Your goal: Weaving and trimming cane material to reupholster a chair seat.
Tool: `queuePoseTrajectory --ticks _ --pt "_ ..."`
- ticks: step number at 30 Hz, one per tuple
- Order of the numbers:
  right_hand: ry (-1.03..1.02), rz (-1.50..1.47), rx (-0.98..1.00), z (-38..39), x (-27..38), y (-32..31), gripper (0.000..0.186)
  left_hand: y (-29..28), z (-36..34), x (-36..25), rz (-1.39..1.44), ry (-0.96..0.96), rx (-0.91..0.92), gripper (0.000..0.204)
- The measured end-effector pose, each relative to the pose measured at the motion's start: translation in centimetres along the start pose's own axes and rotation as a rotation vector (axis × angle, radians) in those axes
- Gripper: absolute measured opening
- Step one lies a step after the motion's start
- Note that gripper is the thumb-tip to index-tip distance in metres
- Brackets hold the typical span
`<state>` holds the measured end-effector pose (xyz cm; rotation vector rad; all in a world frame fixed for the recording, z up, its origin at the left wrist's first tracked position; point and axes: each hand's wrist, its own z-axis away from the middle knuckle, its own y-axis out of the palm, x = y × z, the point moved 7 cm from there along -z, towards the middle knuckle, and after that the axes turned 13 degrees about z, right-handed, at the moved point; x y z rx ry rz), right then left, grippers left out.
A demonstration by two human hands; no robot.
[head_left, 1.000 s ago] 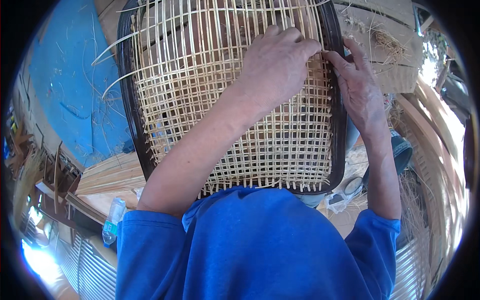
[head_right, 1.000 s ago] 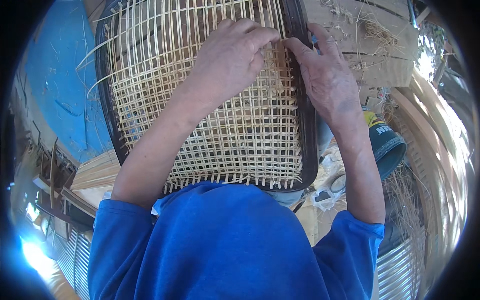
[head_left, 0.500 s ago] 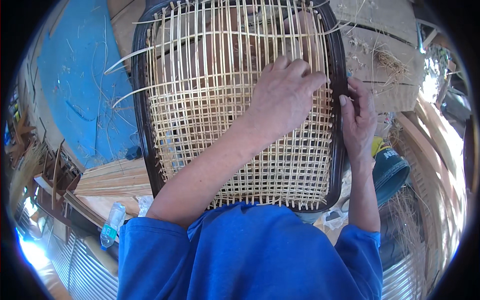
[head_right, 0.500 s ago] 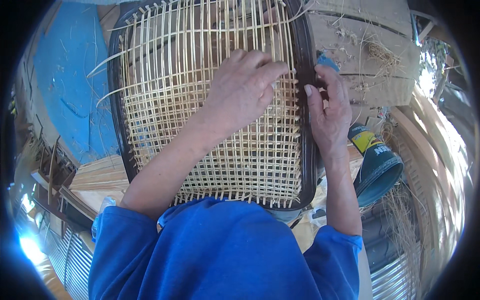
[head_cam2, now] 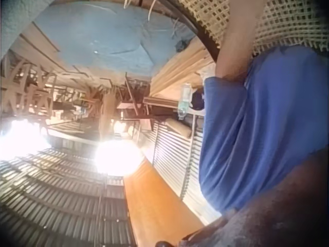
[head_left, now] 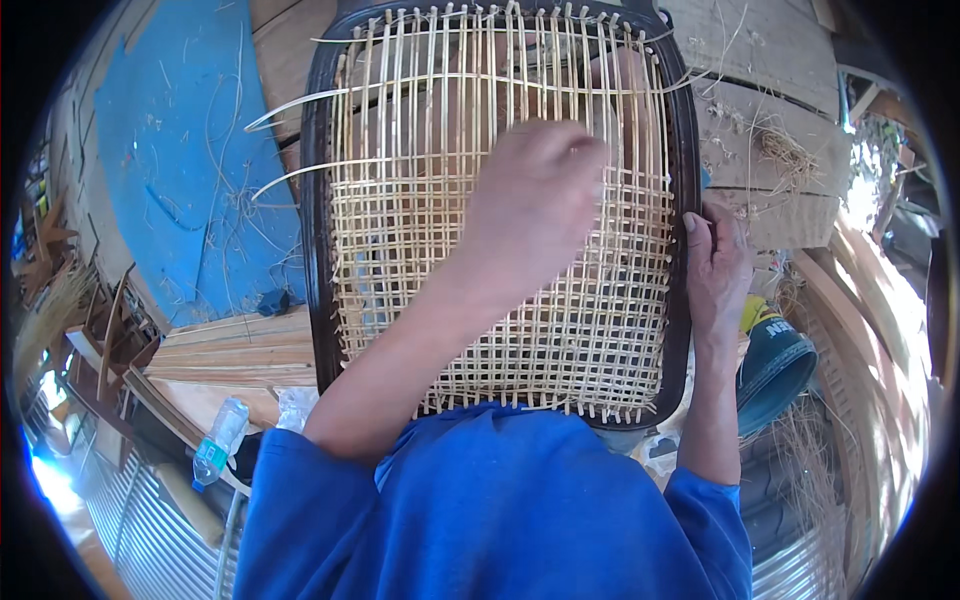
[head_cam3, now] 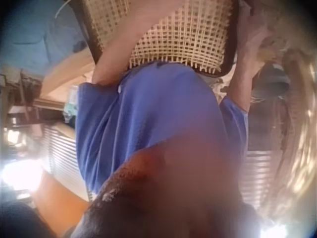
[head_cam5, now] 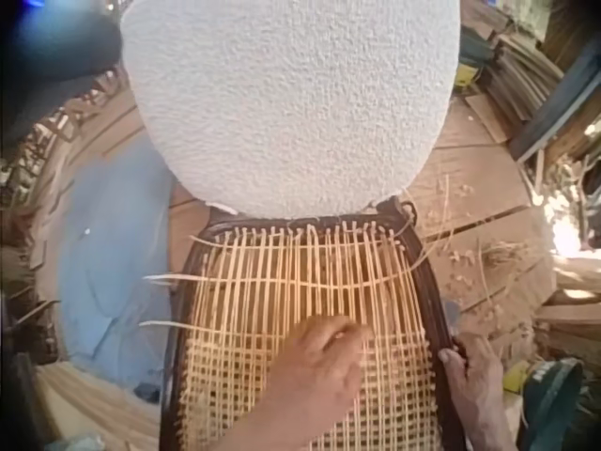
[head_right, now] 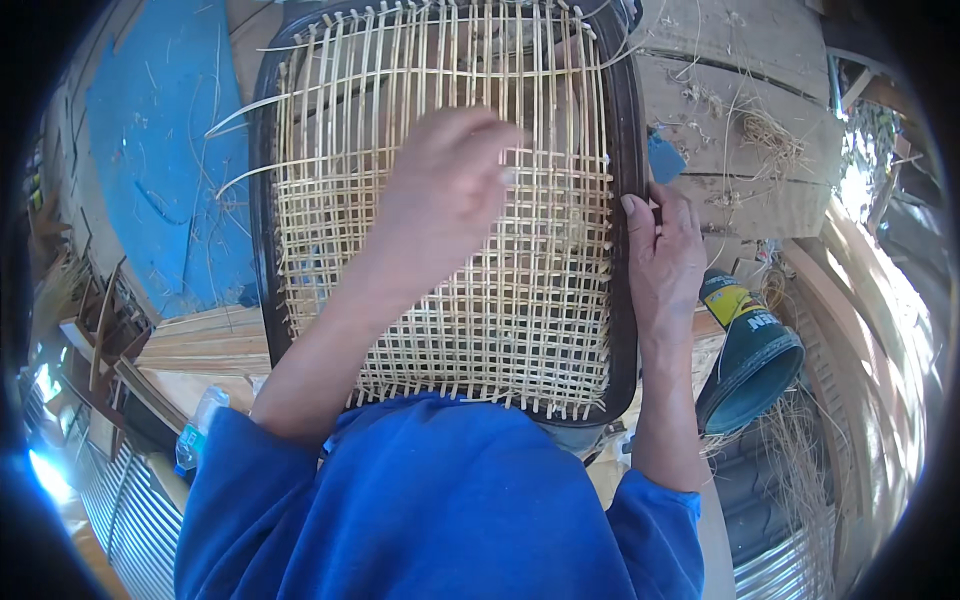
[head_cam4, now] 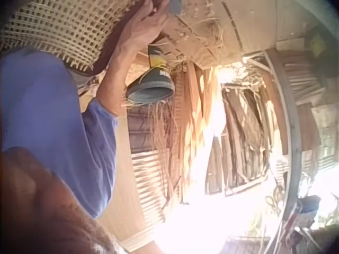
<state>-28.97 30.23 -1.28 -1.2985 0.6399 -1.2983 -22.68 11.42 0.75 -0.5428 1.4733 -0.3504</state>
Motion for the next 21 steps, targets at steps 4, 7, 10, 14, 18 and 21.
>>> queuePoseTrajectory --ticks 4,7,10,14,18,21 --pt "0.081 0.191 0.046 1.5 -2.2 0.2 0.034 -8.8 6.4 2.6 -0.087 -0.209 -0.248 0.029" --pt "0.089 0.199 0.060 1.6 -1.9 1.0 0.041 -14.6 13.8 6.0 -0.044 -0.565 -0.412 0.031" --pt "-0.041 0.417 -0.042 2.4 -1.3 1.3 0.043 -12.9 20.6 11.4 0.320 -0.782 -0.392 0.036" --pt "0.027 0.515 0.040 3.1 -3.4 2.1 0.046 -9.9 20.5 9.1 0.948 -1.081 -0.366 0.035" --pt "-0.022 0.462 0.095 3.7 -0.5 0.7 0.048 -9.3 22.1 10.9 0.915 -0.815 -0.362 0.036" --pt "0.108 0.329 0.135 3.7 -1.5 0.1 0.047 -8.8 21.8 9.8 0.937 -0.735 -0.409 0.037"
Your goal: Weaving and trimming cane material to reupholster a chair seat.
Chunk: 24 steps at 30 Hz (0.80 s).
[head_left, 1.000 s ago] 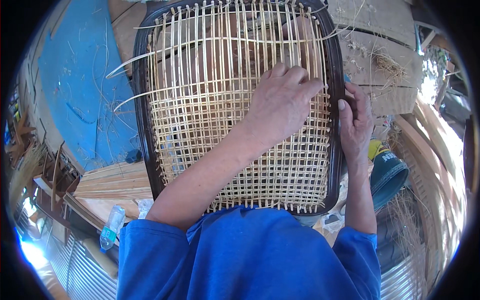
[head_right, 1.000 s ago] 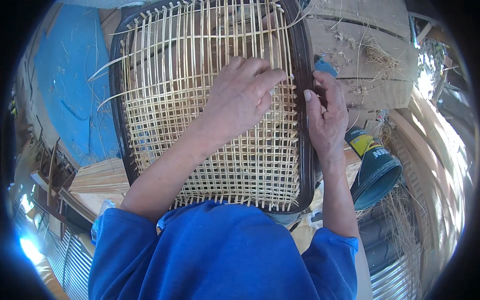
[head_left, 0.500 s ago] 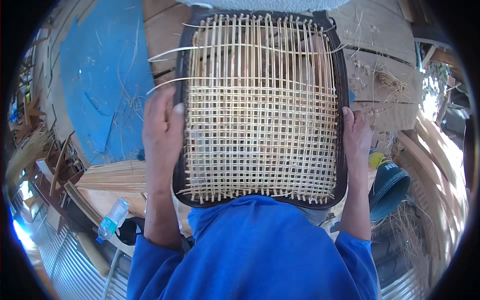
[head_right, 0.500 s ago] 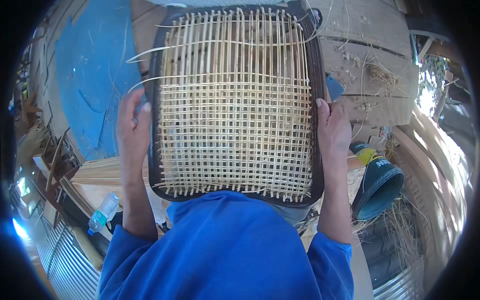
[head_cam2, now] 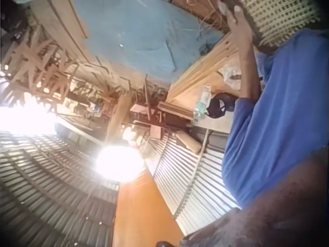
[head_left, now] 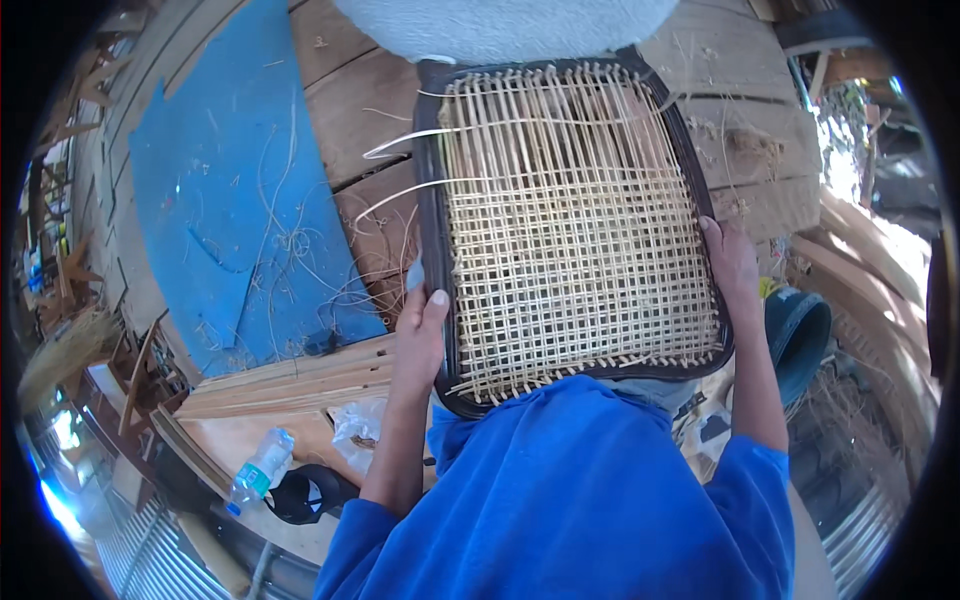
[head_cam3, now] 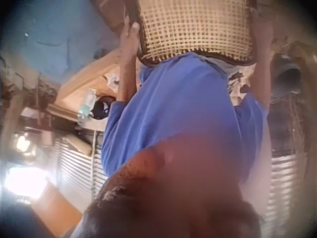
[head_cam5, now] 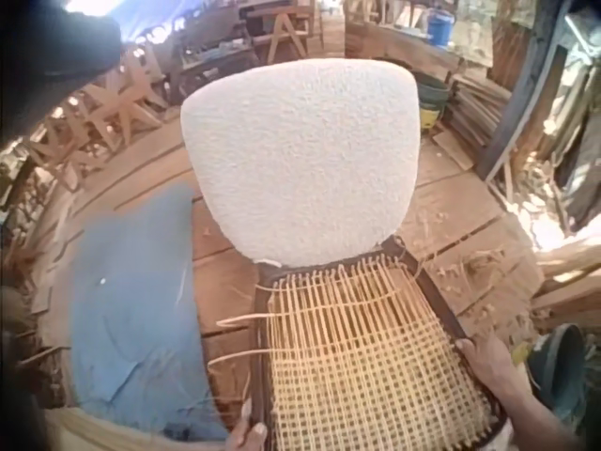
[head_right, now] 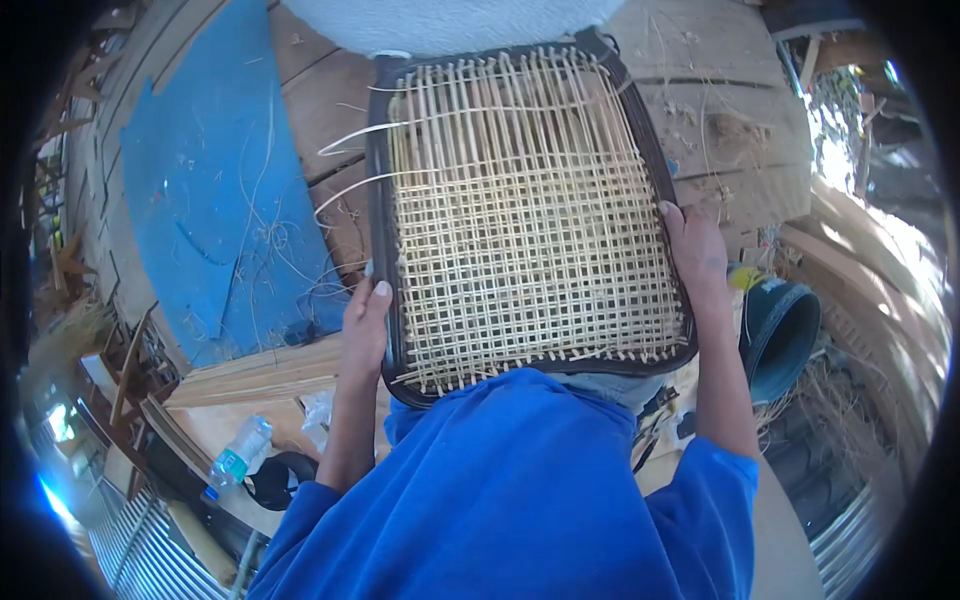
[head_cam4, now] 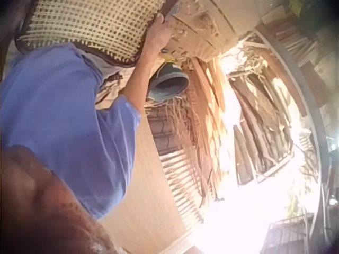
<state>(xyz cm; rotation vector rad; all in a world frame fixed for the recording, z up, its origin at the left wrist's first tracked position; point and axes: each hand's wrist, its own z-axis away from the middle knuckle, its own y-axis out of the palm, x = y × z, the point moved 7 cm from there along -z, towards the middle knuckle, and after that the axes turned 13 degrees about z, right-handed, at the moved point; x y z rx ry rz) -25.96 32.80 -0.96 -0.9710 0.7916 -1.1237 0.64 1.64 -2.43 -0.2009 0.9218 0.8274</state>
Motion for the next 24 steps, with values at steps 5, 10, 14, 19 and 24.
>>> queuePoseTrajectory --ticks 5,10,14,19,24 --pt "-0.027 -0.101 -0.082 0.9 0.2 -0.8 0.043 0.0 -0.2 -0.4 -0.324 -0.045 0.012 0.034" --pt "-0.128 -0.325 -0.299 5.2 -5.1 -1.1 0.027 -1.8 -0.7 -1.1 -0.331 0.206 -0.075 0.032" --pt "0.402 -0.425 -0.254 14.2 -12.8 0.5 0.025 0.1 -0.8 -1.8 -0.375 0.236 -0.040 0.031" --pt "0.884 -0.402 0.158 25.3 -16.6 8.1 0.025 1.4 -0.6 -2.2 -0.443 0.268 -0.025 0.030" --pt "0.578 -0.419 0.275 28.7 -15.4 16.8 0.031 3.3 0.2 -5.8 -0.799 0.565 -0.112 0.030"
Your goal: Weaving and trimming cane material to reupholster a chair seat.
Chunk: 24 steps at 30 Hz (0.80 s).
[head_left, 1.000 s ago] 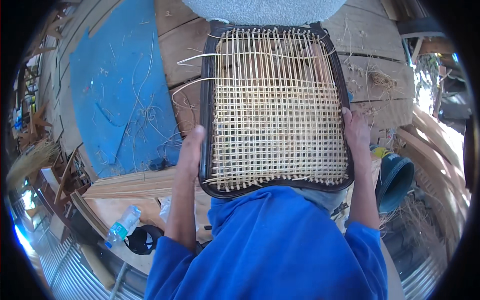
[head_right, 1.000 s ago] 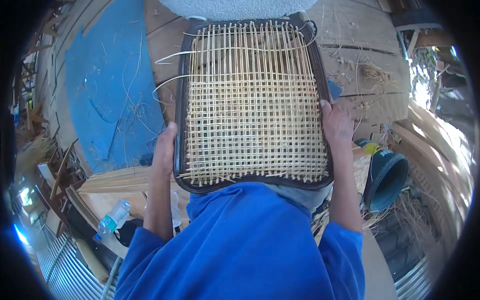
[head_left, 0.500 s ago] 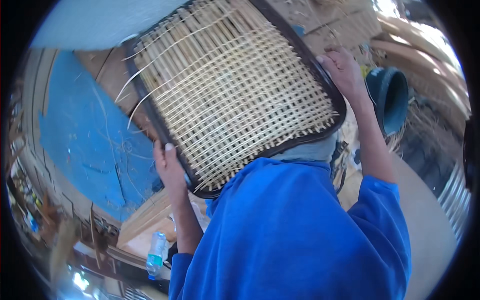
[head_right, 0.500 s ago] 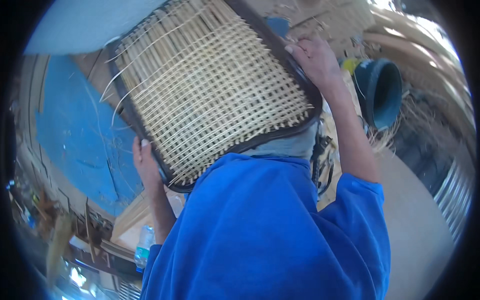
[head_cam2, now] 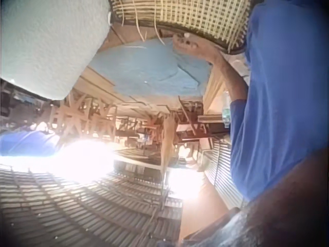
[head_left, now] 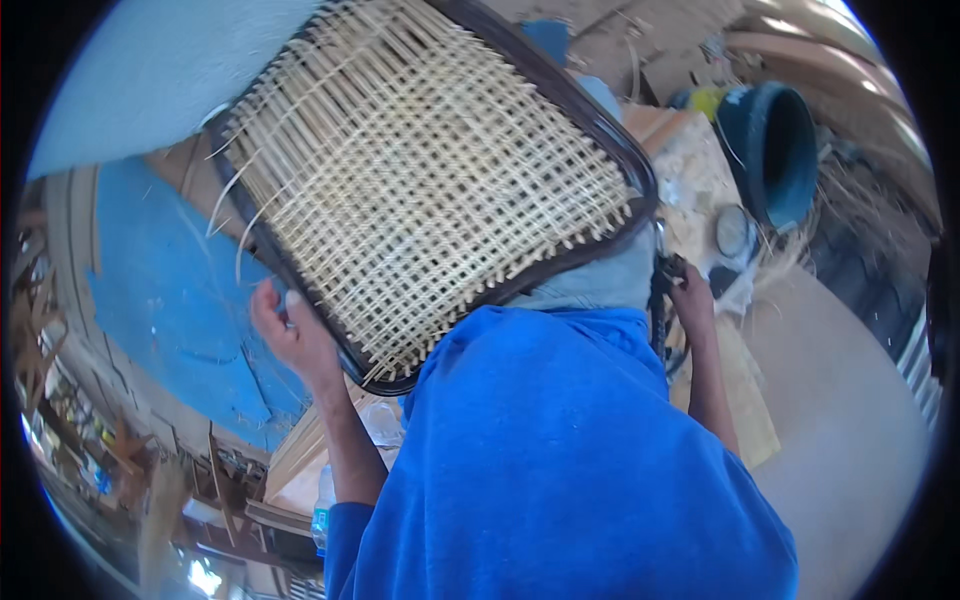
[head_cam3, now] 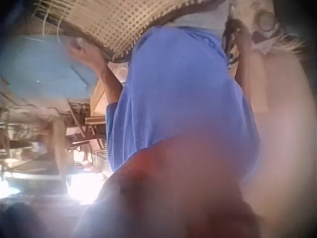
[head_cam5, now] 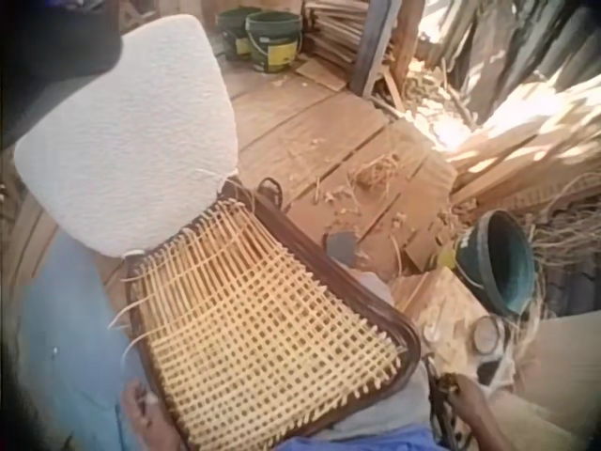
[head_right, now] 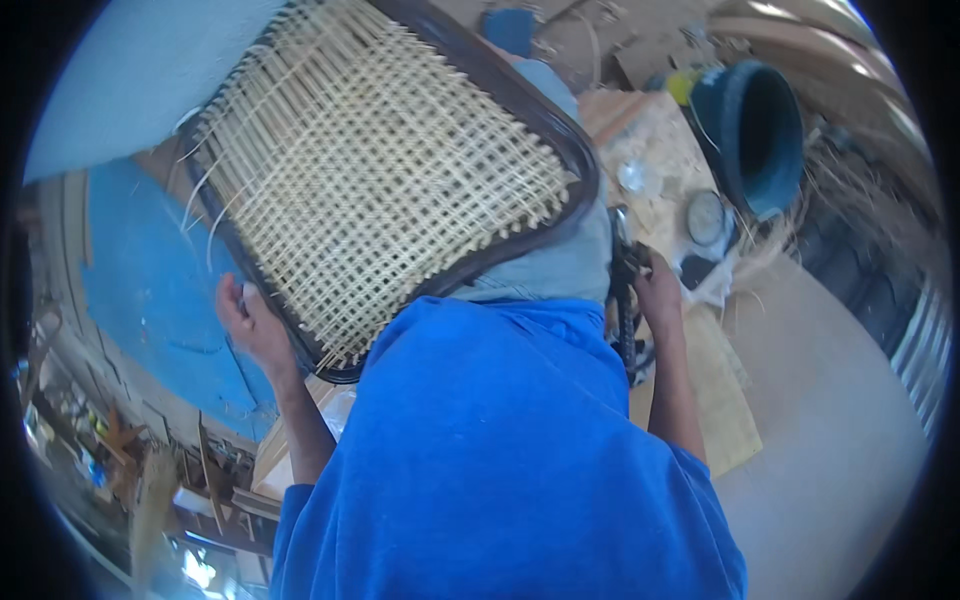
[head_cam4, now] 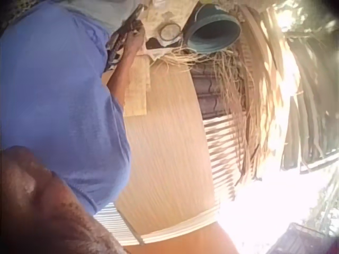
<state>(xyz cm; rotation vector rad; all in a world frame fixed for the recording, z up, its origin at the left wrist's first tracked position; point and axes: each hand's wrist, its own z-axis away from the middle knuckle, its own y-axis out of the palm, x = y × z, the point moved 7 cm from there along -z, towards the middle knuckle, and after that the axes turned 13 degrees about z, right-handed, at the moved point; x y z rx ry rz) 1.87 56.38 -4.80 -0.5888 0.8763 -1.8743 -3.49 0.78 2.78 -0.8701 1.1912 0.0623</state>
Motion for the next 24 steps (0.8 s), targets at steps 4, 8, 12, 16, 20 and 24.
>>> queuePoseTrajectory --ticks 4,8,12,16,20,24 --pt "-0.093 0.025 -0.133 0.4 1.3 -0.2 0.039 1.0 -5.0 -3.2 -0.336 0.483 0.011 0.030" --pt "-0.091 0.088 0.014 0.6 1.3 0.1 0.037 2.7 -10.4 -2.2 -0.476 0.293 0.166 0.037" --pt "-0.122 -0.140 -0.147 2.6 -0.9 -2.5 0.037 2.7 -11.9 1.1 -0.421 -0.001 0.277 0.054" --pt "-0.080 -0.551 -0.217 0.1 3.3 -9.1 0.029 2.1 -12.6 1.8 -0.369 -0.040 0.262 0.059" --pt "-0.306 -0.425 -0.172 -6.5 18.7 -15.4 0.024 2.8 -12.8 1.7 -0.409 -0.030 0.292 0.064" --pt "-0.452 -0.116 -0.129 -11.8 33.6 -15.7 0.021 2.7 -12.8 2.7 -0.398 -0.155 0.305 0.068"
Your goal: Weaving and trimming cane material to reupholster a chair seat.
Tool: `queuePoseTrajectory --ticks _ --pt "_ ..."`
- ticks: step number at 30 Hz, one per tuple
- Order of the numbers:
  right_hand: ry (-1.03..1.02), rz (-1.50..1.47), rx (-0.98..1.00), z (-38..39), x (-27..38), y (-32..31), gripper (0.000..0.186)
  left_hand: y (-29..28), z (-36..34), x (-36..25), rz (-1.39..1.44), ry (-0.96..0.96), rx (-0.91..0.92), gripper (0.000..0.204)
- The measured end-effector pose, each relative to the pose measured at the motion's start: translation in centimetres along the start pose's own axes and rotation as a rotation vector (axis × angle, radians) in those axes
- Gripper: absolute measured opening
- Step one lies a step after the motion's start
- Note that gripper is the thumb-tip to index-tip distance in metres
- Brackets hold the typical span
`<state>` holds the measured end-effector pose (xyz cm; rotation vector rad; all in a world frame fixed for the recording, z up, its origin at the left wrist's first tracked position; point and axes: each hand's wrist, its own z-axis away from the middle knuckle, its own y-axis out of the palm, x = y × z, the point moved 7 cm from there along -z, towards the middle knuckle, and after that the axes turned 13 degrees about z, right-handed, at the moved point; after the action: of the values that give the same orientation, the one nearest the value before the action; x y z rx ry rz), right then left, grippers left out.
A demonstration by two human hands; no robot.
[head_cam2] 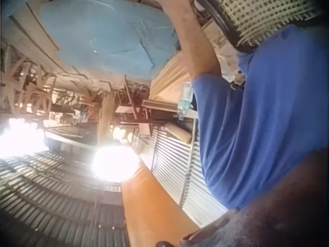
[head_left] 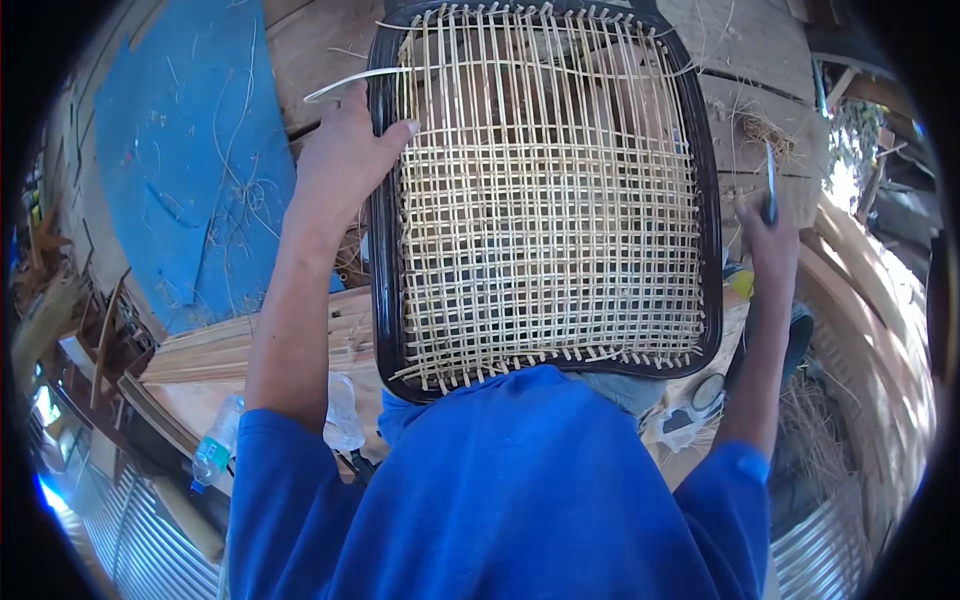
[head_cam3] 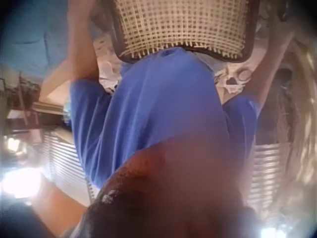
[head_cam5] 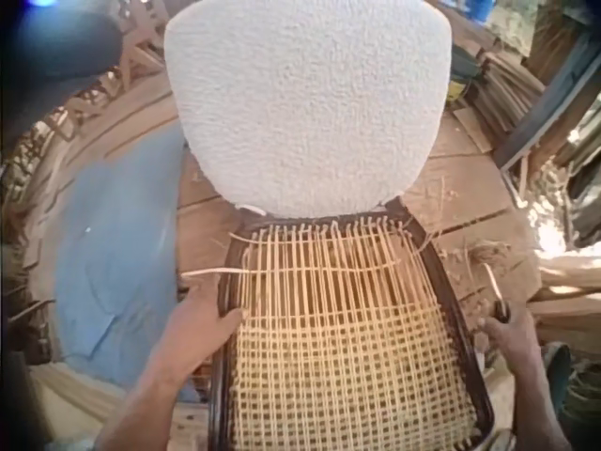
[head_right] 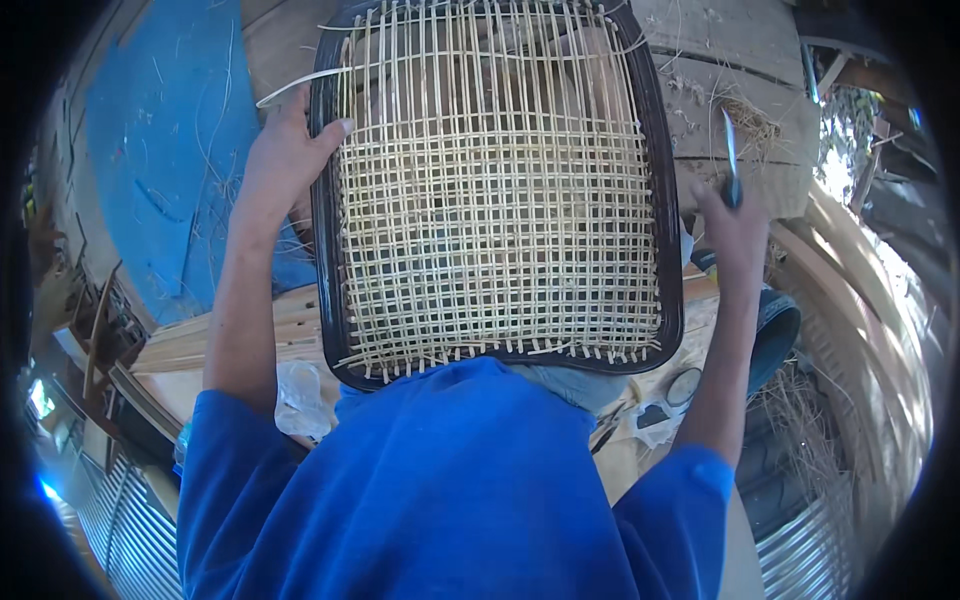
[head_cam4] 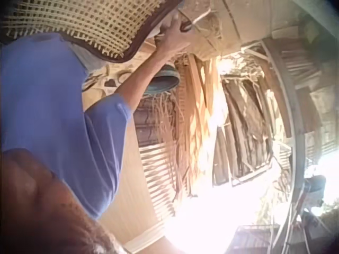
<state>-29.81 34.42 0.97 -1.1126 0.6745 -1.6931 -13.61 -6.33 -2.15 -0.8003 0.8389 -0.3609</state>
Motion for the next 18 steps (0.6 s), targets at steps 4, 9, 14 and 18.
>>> queuePoseTrajectory --ticks 4,9,14,18 --pt "-0.034 0.254 0.056 -4.5 3.7 1.8 0.031 0.2 0.0 0.5 -0.073 -0.054 0.010 0.069" --pt "-0.225 0.400 -0.003 -6.1 5.0 3.8 0.042 -0.3 -0.2 -0.4 -0.050 -0.068 0.112 0.068" --pt "-0.029 0.451 0.215 -5.7 5.5 4.1 0.044 0.3 -0.8 0.3 -0.201 -0.128 0.186 0.073" --pt "0.042 0.463 0.305 -6.5 4.3 4.2 0.046 1.0 -1.6 0.1 -0.229 -0.100 0.271 0.071"
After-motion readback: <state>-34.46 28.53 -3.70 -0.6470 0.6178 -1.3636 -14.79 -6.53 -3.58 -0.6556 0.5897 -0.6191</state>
